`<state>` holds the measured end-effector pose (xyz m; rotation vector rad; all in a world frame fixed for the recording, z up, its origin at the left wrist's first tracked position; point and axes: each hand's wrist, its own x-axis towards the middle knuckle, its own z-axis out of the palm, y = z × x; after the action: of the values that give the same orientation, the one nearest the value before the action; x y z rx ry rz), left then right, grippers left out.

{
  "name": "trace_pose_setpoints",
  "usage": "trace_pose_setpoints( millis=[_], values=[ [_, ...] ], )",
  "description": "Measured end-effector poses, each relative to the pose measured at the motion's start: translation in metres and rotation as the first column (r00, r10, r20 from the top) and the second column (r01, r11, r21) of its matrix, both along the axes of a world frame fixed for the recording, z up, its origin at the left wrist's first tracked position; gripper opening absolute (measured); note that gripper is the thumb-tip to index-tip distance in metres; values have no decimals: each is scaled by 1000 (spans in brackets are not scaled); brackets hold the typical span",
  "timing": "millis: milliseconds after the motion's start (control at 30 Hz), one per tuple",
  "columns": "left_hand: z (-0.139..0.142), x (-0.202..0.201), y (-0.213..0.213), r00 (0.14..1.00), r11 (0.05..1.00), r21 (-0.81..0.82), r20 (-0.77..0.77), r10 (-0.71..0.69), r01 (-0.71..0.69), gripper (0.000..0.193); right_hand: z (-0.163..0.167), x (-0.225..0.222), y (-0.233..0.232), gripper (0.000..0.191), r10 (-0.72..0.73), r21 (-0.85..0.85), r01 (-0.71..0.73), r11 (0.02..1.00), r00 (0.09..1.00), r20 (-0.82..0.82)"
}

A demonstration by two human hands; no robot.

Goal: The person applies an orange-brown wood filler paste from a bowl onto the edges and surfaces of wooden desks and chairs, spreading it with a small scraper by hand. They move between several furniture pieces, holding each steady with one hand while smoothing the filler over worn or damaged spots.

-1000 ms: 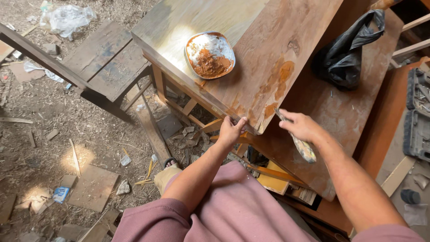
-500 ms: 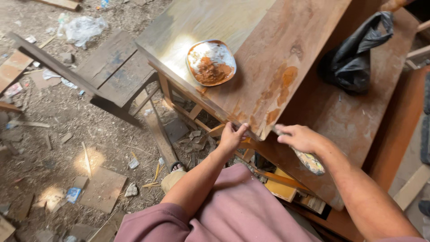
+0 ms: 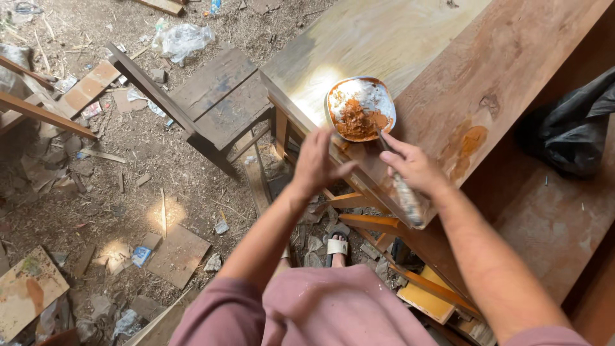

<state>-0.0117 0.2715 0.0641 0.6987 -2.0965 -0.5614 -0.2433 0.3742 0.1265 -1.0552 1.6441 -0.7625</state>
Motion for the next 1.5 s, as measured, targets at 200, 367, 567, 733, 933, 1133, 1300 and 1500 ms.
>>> trace_pose_setpoints(
  millis=[200,367,567,733,933,1133,1300,1500],
  values=[
    [28,-10,-92,926,977,203,352,-133,63,141,-29,41,-13,68,-72,-136,-29,990,732,-678],
    [18,-27,-89,881,971,231,443,-163,63,147,-28,58,-10,69,-76,-84,21,996,669,-739],
    [4,-30,-87,914,982,188,392,-108,35,146,-25,77,-2,69,-125,-82,97,992,653,-747],
    [3,-30,-87,933,983,179,346,-103,42,145,-20,86,0,69,-139,-61,140,988,658,-740],
    [3,-30,-86,943,982,184,320,-96,37,144,-7,96,-4,69,-110,18,180,983,676,-729],
    [3,-32,-86,942,981,192,322,-93,31,144,8,105,-9,70,-86,138,245,960,724,-685],
    [1,-32,-87,936,978,208,338,-97,26,145,14,112,-12,69,-128,153,302,941,734,-667],
    [3,-34,-87,929,975,217,353,-113,37,148,5,109,-3,68,-139,130,301,945,726,-673]
  ],
)
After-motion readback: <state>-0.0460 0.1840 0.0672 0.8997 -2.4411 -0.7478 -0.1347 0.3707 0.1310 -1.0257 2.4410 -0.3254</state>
